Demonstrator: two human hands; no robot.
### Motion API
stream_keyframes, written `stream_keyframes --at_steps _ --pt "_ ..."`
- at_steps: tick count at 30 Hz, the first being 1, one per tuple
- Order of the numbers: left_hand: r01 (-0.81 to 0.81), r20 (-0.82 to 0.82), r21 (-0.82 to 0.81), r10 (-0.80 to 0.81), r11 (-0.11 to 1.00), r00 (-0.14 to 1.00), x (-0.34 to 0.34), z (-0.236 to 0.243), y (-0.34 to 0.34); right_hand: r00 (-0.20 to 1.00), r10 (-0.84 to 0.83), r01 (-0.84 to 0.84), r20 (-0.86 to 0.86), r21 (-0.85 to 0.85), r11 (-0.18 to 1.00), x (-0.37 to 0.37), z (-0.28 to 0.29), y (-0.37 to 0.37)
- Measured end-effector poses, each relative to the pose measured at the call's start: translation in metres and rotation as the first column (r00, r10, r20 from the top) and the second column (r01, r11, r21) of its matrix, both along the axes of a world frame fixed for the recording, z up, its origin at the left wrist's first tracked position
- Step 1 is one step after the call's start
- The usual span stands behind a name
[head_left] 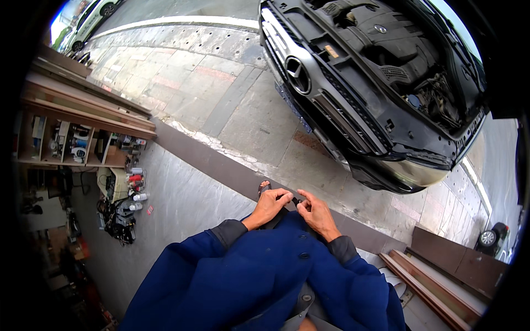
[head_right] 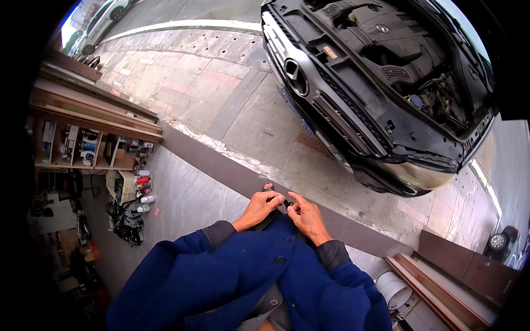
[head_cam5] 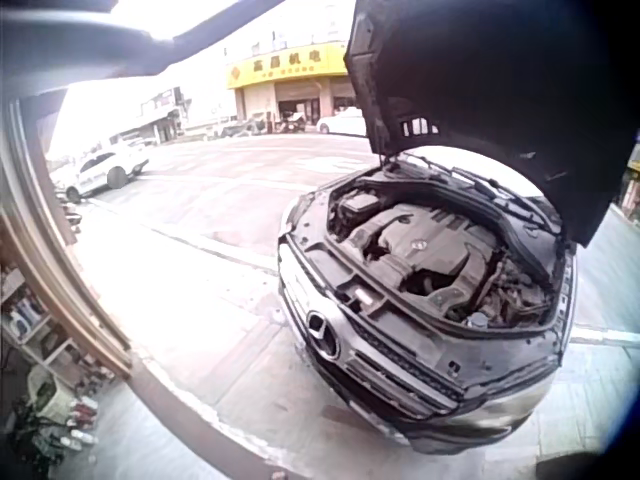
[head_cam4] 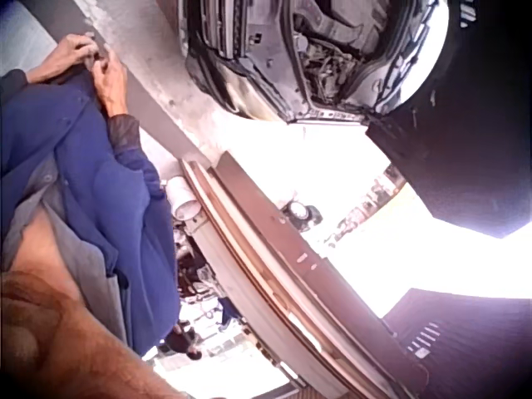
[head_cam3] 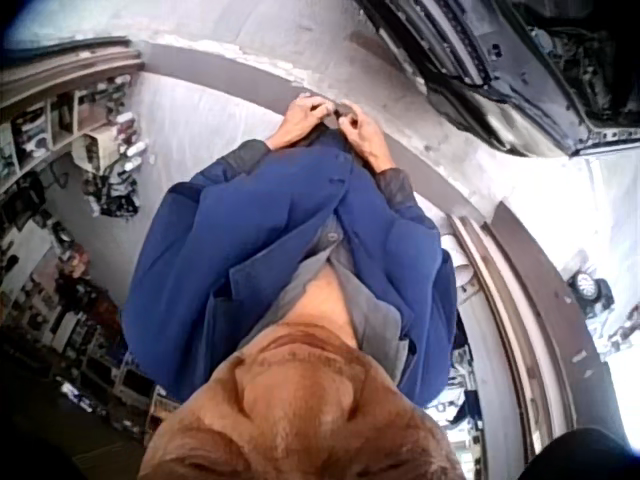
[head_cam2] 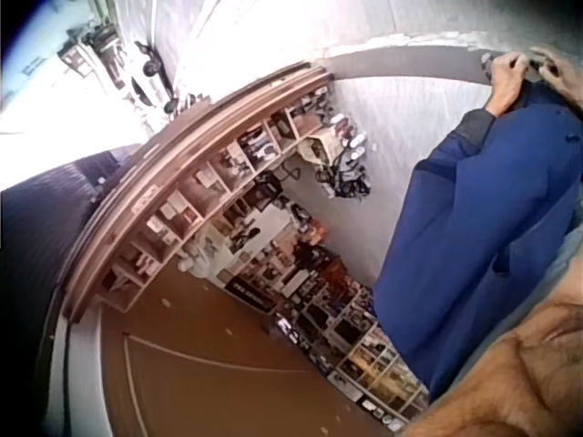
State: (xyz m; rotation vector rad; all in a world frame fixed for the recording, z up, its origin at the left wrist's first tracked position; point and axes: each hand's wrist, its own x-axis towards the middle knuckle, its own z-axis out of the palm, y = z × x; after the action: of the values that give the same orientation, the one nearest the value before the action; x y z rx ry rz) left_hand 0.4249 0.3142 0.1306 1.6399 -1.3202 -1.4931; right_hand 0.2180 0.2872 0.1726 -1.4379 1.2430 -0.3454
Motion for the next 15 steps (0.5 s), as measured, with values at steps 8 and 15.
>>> stream_keyframes --at_steps 8,15 --pt "-0.183 -0.344 0.247 0.262 0.952 0.902 0.083 -0.004 -0.021 0.994 0.1 -0.099 0.036 -0.02 0.995 0.096 0.009 -0.048" --pt "-0.262 -0.395 0.223 0.333 0.939 0.857 0.108 0.001 -0.031 0.96 0.274 -0.266 0.046 -0.138 0.954 0.123 0.007 -0.072"
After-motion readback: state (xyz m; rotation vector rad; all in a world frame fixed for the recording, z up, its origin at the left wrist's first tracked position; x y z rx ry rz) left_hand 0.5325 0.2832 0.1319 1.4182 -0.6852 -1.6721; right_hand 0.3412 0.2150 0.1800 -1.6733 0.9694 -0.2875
